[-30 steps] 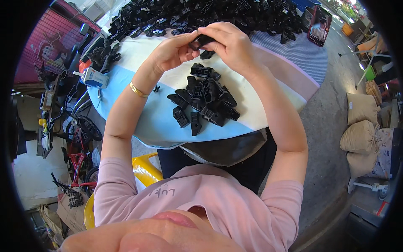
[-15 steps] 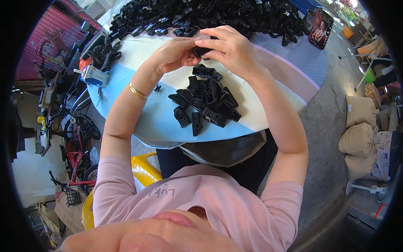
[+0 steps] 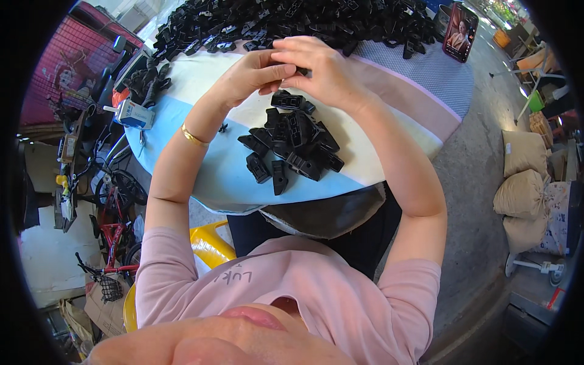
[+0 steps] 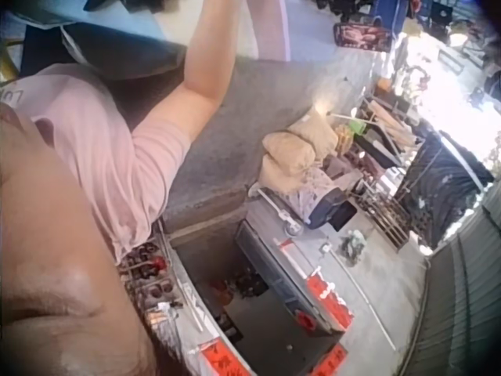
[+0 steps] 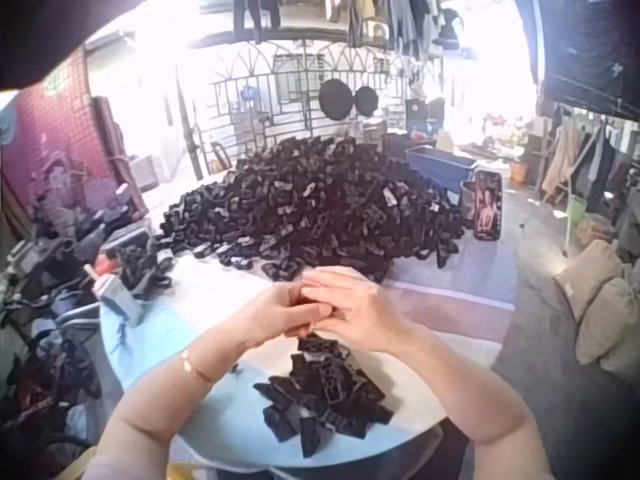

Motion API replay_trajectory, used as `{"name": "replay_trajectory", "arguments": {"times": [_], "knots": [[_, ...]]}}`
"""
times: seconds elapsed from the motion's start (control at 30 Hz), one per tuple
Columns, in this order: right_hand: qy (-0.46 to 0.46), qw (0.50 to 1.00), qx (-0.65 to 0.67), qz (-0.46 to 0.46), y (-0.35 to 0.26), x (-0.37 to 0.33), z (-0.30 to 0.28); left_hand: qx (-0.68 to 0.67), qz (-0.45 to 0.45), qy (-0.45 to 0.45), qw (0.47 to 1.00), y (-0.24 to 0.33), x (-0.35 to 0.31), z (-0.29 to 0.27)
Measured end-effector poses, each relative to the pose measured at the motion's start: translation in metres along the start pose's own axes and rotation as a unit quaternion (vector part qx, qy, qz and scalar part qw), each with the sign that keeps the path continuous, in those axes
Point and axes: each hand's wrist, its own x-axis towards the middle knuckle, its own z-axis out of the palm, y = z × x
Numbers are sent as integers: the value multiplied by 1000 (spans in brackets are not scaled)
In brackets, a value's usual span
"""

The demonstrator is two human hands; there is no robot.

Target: Inspecting and sorting small black plastic components on a table.

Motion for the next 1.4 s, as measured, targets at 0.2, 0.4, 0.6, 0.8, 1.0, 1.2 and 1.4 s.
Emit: {"name": "replay_trajectory", "arguments": {"times": [0.2, 0.4, 0.6, 0.8, 1.0, 1.2, 1.4], "knots": [[99, 940, 209, 251, 44, -4, -33, 142, 144, 52, 978, 17, -7, 0], [-18, 950, -67, 304, 45, -12, -16, 348, 219, -139, 901, 21, -22, 18], [-89, 938, -187, 278, 38, -11, -5, 116, 79, -50, 989, 6, 2, -5], [-111, 939, -216, 245, 33, -17, -7, 373, 4, 169, 912, -25, 26, 4], [19, 931, 242, 274, 32, -5, -20, 294, 34, 144, 944, -35, 29, -11], [26, 915, 317, 249, 12, 0, -8, -243, -23, -16, 970, -20, 18, -25], [38, 930, 239, 275, 19, -6, 2, -343, -25, 96, 934, -3, 11, -3]]}}
